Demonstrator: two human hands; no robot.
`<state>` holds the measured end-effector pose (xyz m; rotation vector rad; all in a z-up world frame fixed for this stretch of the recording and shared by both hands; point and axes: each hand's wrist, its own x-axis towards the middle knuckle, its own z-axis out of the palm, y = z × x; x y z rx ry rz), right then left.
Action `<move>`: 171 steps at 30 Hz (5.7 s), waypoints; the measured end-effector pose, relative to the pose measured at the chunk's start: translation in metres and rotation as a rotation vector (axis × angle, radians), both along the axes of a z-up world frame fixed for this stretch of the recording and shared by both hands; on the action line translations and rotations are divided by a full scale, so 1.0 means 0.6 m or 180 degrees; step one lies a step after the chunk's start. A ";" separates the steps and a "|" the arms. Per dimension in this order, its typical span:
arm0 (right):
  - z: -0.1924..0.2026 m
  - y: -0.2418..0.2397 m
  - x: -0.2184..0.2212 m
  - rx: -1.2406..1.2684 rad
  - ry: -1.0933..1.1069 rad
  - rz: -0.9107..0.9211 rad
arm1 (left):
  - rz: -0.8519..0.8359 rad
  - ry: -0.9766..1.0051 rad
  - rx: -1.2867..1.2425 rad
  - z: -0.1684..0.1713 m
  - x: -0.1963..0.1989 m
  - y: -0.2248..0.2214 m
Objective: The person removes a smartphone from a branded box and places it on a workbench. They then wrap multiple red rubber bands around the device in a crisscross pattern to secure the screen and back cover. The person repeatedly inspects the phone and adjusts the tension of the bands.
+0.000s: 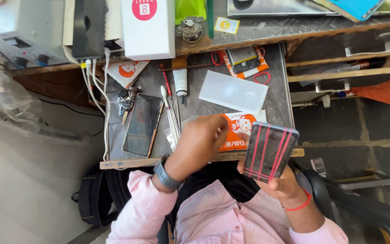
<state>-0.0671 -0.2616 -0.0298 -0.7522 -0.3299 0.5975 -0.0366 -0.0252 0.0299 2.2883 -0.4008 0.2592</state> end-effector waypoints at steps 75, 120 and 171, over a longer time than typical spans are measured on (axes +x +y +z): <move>-0.035 0.013 0.008 0.0981 0.1305 0.1111 | 0.0808 -0.0728 -0.1420 -0.044 -0.140 -0.023; -0.013 -0.087 0.004 0.1428 0.0592 -0.0363 | 0.0156 -0.0675 0.1690 -0.077 0.256 -0.145; -0.051 -0.088 -0.001 0.0976 0.0275 -0.0408 | -0.0127 -0.0723 0.0441 0.016 0.212 -0.094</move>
